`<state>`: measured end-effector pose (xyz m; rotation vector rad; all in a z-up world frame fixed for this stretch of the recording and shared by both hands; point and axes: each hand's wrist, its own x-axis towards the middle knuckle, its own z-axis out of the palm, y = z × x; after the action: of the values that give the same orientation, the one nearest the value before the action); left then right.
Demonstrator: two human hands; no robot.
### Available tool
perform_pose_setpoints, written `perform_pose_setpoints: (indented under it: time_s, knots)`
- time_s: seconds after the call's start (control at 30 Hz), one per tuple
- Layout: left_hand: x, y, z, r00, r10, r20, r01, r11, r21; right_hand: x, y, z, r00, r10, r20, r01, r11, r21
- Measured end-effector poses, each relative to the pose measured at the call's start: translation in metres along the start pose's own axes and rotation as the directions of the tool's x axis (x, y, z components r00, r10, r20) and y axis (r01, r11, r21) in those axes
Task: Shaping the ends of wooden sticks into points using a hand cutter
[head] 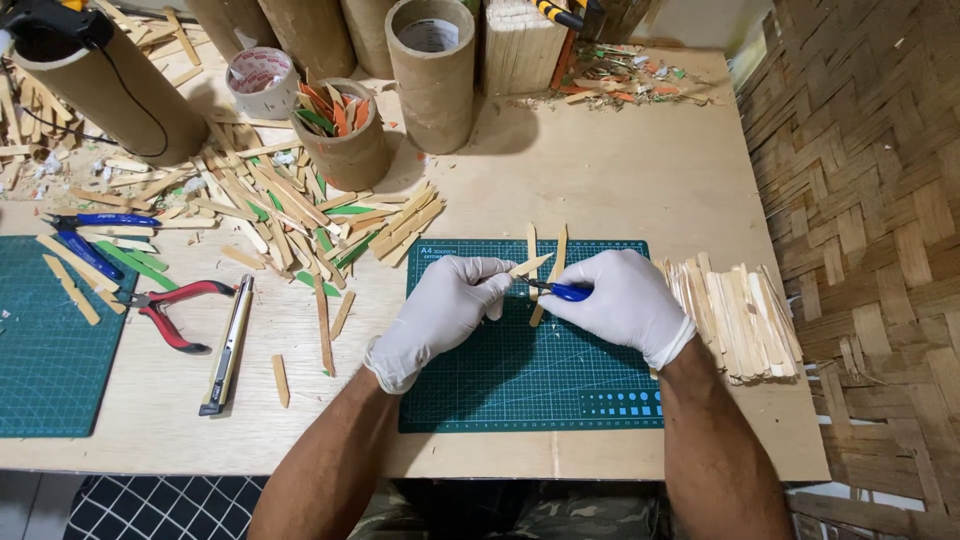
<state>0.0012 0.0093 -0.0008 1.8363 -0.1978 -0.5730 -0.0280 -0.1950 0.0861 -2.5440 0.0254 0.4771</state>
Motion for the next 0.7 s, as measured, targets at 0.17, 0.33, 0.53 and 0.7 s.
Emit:
perform_pose_setpoints:
  time_s: [0.17, 0.33, 0.53, 0.7]
  knots:
    - [-0.006, 0.011, -0.002, 1.000, 0.016, -0.008, -0.016, 1.000, 0.004, 0.005, 0.007, 0.005, 0.999, -0.044, -0.032, 0.044, 0.999, -0.004]
    - [-0.007, 0.012, -0.003, 1.000, 0.020, 0.006, -0.020, 1.000, 0.014, 0.005, 0.004, 0.002, 0.998, -0.060, -0.006, 0.060, 0.998, 0.000]
    - [-0.003, 0.009, 0.001, 1.000, 0.013, -0.006, -0.013, 1.000, -0.007, 0.003, 0.005, 0.001, 0.998, -0.059, -0.015, 0.060, 0.998, 0.022]
    - [0.008, 0.010, 0.003, 0.993, 0.035, -0.117, -0.056, 0.981, -0.184, 0.007, 0.017, -0.003, 0.999, -0.016, -0.030, 0.019, 0.995, 0.101]
